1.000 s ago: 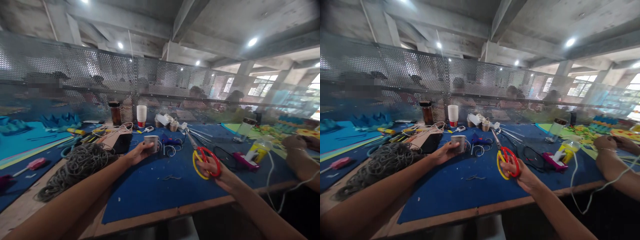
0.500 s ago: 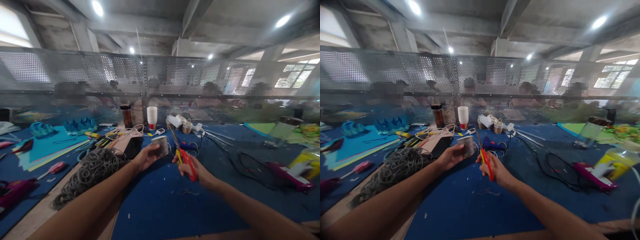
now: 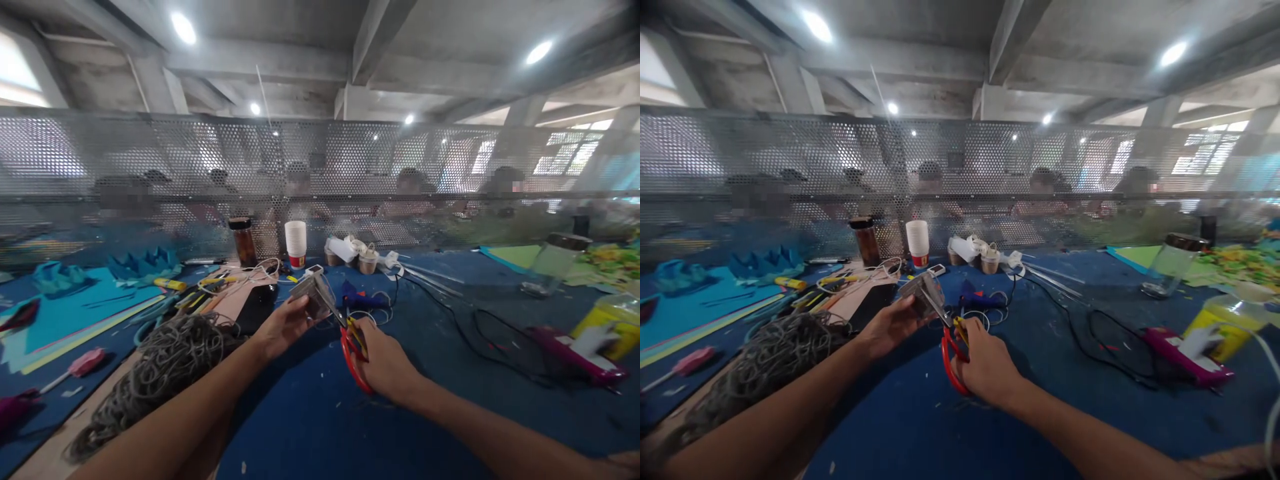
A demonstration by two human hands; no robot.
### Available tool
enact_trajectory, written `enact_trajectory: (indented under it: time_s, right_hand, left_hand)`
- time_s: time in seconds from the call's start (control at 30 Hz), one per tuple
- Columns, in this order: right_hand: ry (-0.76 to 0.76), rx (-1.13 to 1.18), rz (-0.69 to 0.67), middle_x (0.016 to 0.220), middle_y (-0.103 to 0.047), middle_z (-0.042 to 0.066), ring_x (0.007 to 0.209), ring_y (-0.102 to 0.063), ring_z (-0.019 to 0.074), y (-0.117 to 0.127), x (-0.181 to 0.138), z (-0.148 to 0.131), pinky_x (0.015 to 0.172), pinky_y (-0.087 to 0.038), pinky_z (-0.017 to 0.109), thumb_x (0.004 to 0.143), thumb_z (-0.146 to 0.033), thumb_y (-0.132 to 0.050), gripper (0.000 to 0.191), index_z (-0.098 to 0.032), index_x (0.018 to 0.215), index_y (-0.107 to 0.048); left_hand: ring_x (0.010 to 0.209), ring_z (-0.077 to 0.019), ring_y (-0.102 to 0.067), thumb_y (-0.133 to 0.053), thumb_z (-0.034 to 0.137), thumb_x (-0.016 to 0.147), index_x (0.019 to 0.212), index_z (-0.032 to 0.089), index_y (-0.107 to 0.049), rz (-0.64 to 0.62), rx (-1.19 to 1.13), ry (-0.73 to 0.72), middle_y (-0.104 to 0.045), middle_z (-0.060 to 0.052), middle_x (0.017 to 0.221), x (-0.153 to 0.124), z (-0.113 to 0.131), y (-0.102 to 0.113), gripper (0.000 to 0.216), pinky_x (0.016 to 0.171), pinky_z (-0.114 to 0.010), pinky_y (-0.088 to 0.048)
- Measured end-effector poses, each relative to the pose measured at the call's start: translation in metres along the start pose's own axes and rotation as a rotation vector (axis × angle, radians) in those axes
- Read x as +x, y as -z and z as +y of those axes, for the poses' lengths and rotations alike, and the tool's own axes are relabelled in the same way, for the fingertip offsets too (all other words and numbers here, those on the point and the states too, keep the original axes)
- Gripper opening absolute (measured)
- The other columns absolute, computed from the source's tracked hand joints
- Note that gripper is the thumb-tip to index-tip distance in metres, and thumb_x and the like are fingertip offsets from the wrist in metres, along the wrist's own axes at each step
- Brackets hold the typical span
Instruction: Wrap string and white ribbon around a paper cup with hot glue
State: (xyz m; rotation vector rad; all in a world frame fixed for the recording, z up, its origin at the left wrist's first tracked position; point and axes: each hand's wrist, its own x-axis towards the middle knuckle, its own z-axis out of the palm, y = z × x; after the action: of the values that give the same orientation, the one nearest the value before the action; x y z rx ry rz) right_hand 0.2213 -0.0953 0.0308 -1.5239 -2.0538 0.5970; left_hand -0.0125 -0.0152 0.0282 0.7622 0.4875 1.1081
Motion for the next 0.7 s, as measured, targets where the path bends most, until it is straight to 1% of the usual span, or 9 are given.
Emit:
enact_trajectory:
  time_s: [0.1,0.2,0.3,0.43,0.53,0.7]
  right_hand:
    - [-0.020,-0.013,0.023,0.107,-0.070,0.006,0.082,-0.066,0.0216,0.001,0.000,0.004,0.068,-0.036,0.028,0.078,-0.018,-0.060,0.037,-0.022,0.114,-0.052]
    - [-0.032,-0.014,0.026,0.108,-0.069,0.006,0.084,-0.067,0.0219,0.002,0.003,0.008,0.068,-0.035,0.029,0.079,-0.019,-0.061,0.032,-0.022,0.111,-0.054]
    - [-0.010,-0.017,0.036,0.110,-0.068,0.007,0.086,-0.066,0.0225,0.002,0.006,0.010,0.070,-0.036,0.030,0.081,-0.020,-0.060,0.028,-0.022,0.107,-0.054]
    - [0.005,-0.049,0.047,0.115,-0.067,0.008,0.088,-0.067,0.0230,0.002,0.007,0.008,0.072,-0.036,0.030,0.081,-0.021,-0.060,0.031,-0.021,0.111,-0.053]
    - [0.017,-0.091,0.077,0.113,-0.066,0.008,0.084,-0.067,0.0220,0.003,0.006,0.007,0.070,-0.035,0.030,0.083,-0.021,-0.058,0.029,-0.021,0.111,-0.052]
    - [0.050,-0.203,0.116,0.112,-0.068,0.008,0.088,-0.067,0.0242,0.003,0.005,0.008,0.070,-0.033,0.031,0.085,-0.024,-0.057,0.026,-0.021,0.110,-0.052]
  left_hand:
    - [0.126,-0.0304,-0.063,-0.068,0.014,0.087,0.126,0.019,-0.067,-0.020,0.008,-0.001,-0.074,-0.010,0.126,-0.001,0.000,-0.002,0.039,0.108,-0.047,-0.052]
    - [0.128,-0.0320,-0.062,-0.067,0.014,0.087,0.126,0.018,-0.067,-0.043,0.034,0.012,-0.073,-0.012,0.127,-0.003,0.000,-0.005,0.039,0.110,-0.048,-0.049]
    - [0.125,-0.0319,-0.063,-0.070,0.016,0.085,0.129,0.018,-0.065,-0.048,0.080,0.023,-0.072,-0.012,0.128,-0.003,-0.003,-0.005,0.044,0.110,-0.047,-0.049]
    - [0.126,-0.0339,-0.062,-0.076,0.021,0.082,0.134,0.020,-0.061,-0.096,0.119,0.031,-0.070,-0.012,0.132,-0.003,-0.008,-0.005,0.054,0.110,-0.047,-0.048]
    - [0.128,-0.0342,-0.061,-0.076,0.021,0.082,0.134,0.022,-0.061,-0.109,0.105,0.032,-0.071,-0.011,0.130,-0.003,-0.008,-0.007,0.054,0.110,-0.047,-0.047]
    - [0.127,-0.0339,-0.062,-0.075,0.019,0.083,0.133,0.021,-0.063,-0.106,0.088,0.040,-0.073,-0.011,0.126,-0.006,-0.008,-0.012,0.052,0.109,-0.046,-0.048]
